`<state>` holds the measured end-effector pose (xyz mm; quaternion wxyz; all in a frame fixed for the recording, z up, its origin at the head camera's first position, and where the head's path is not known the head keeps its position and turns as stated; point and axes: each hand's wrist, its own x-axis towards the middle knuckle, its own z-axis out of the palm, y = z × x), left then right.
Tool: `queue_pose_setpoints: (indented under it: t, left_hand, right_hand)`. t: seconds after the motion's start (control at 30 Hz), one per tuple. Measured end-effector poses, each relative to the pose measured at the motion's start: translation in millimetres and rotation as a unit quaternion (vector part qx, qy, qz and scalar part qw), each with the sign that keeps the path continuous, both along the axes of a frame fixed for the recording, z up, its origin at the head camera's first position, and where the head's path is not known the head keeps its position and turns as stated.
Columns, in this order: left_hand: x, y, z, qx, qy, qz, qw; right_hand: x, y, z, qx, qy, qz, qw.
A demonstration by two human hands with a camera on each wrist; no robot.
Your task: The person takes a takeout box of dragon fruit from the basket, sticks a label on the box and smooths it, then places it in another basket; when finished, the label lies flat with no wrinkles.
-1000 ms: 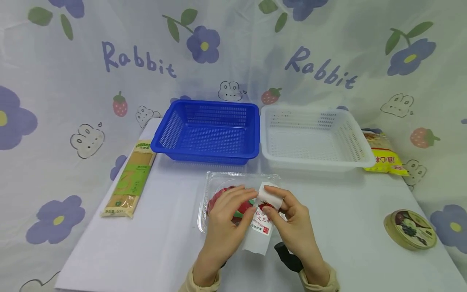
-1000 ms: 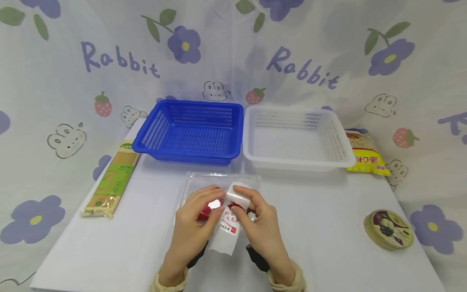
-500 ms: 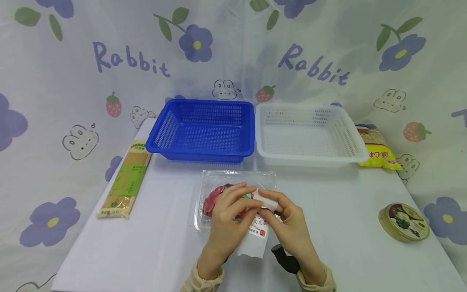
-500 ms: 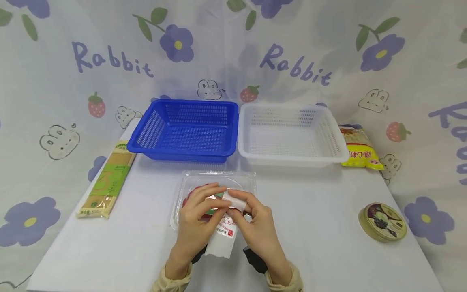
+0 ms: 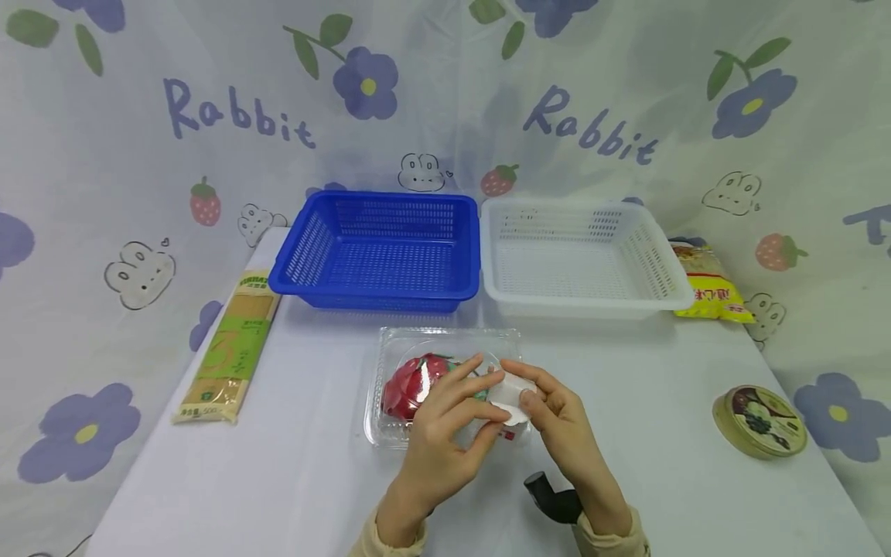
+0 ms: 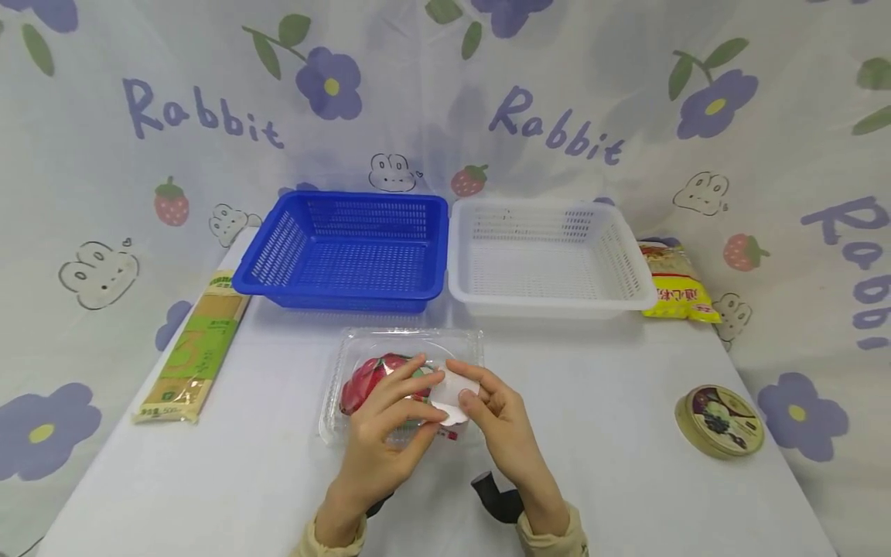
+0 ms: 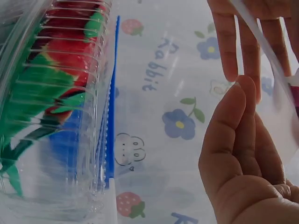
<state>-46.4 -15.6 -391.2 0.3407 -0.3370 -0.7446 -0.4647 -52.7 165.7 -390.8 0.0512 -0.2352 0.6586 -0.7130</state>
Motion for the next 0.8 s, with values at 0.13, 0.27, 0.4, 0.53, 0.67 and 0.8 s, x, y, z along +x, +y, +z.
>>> queue_pose_setpoints:
  t: [0.13, 0.27, 0.4, 0.53, 0.67, 0.8]
  left_hand:
    - [0.2, 0, -3.0, 0.002, 0.025, -0.024, 0.9994]
    - [0.3, 0, -6.6, 0.006, 0.043, -0.030, 0.9986]
    - [-0.3, 0, -10.4, 0.013, 0.045, -0.036, 0.9982]
    - [-1.2, -1, -14.1, 0.039, 0.019, -0.072, 0.9965]
    - [-1.2, -6, -16.9, 0.079, -0.037, -0.108, 0.9903]
    - [-1.2, -14, -16.2, 0.091, -0.118, -0.097, 0.9841]
  right_hand:
    - [-3.1, -2, -2.7, -0.035, -0.010, 0.019, 0.999]
    - [-5.2, -3, -5.1, -0.045, -0.019, 0.010, 0.999]
    - [-8.4, 1, -5.4, -0.018, -0.026, -0.044, 0.999]
    - [-14.8, 15, -4.8, 0.011, -0.032, -0.109, 0.993]
    - [-26.3, 42, -7.8, 0.063, -0.057, -0.135, 0.987]
    - [-40.6, 73, -20.0, 0.177, -0.083, -0.103, 0.975]
